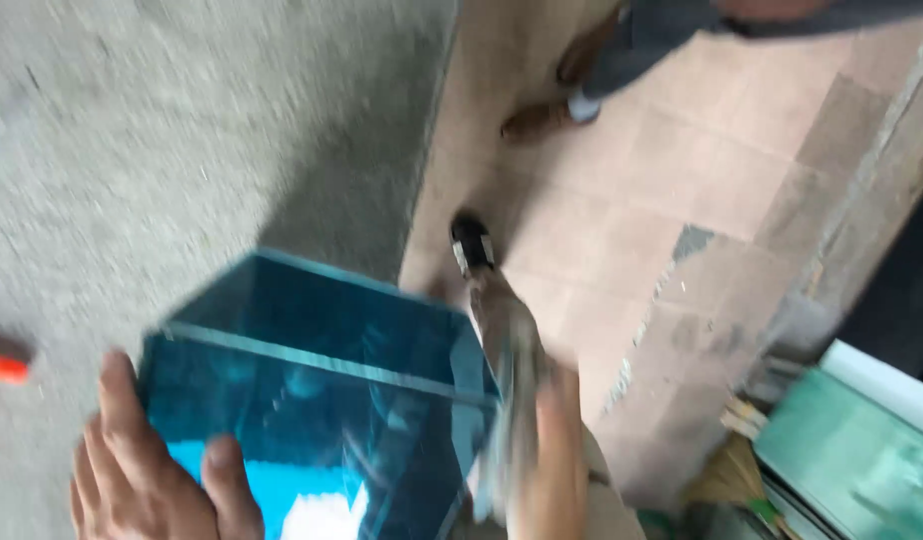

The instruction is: Polishing the sharp edges of a blue-tinted glass panel using a handheld polishing stone to make them smooth and safe.

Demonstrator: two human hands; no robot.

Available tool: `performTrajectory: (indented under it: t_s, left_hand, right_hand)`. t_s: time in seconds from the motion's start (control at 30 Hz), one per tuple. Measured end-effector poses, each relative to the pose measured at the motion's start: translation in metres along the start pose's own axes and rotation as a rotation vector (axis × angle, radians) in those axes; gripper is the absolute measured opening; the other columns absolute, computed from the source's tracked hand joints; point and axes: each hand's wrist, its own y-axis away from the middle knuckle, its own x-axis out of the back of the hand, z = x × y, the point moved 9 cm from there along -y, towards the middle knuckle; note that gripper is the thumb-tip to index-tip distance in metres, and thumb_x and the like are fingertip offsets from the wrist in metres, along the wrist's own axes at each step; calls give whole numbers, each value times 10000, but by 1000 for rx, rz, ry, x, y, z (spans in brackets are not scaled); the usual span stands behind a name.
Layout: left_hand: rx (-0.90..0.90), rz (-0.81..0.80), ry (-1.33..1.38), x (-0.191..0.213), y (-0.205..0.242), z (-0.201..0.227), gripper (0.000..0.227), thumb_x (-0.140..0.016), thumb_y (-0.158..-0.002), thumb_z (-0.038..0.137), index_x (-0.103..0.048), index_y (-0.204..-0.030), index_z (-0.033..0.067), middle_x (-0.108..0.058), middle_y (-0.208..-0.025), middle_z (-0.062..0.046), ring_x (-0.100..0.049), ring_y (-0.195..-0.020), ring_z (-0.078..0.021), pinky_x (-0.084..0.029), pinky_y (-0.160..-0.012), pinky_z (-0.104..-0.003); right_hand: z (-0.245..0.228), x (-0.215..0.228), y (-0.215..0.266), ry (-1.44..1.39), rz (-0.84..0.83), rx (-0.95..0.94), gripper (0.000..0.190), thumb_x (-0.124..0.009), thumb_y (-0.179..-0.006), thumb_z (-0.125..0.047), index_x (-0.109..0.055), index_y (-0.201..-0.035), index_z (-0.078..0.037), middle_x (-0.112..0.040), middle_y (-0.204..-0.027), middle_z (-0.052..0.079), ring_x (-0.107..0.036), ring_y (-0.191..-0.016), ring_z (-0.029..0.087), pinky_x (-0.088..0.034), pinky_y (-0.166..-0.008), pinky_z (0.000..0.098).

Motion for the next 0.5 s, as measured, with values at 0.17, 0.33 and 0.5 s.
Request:
performTrajectory:
  t_s: [0.17,0.33,0.5]
  left_hand:
    - [27,7,14,1,0,-2,893,-266,-1227,488,-608,-1756,-145,-702,-1182,-309,-701,-999,-514,-565,-888,-586]
    - [40,109,61,-20,3,-19,943,-275,-1199,543,-625,-1773,-119,-757,-1219,-301,-731,-1019,-496,-580,-922,-588]
    - [-15,14,-11,2,1,-1,860,-287,-1242,478,-568,-1772,-139,-717,-1228,-322,-703,-1011,-539,-558,-861,-594]
  right_hand:
    - [78,37,34,876,217,692,414,-691,-1034,-54,-648,-1438,27,-593,-1614,281,-578,-1533,358,-438,-1316,420]
    - [205,45,-13,-392,-15,-268,947,-779,-665,-557,-595,-1374,44,-702,-1532,246,-643,-1483,323,-469,-1204,522]
    - [27,-4,13,-32,4,36,594,-461,-976,-481,-658,-1327,-45,-731,-1307,139,-694,-1235,247,-510,-1061,370]
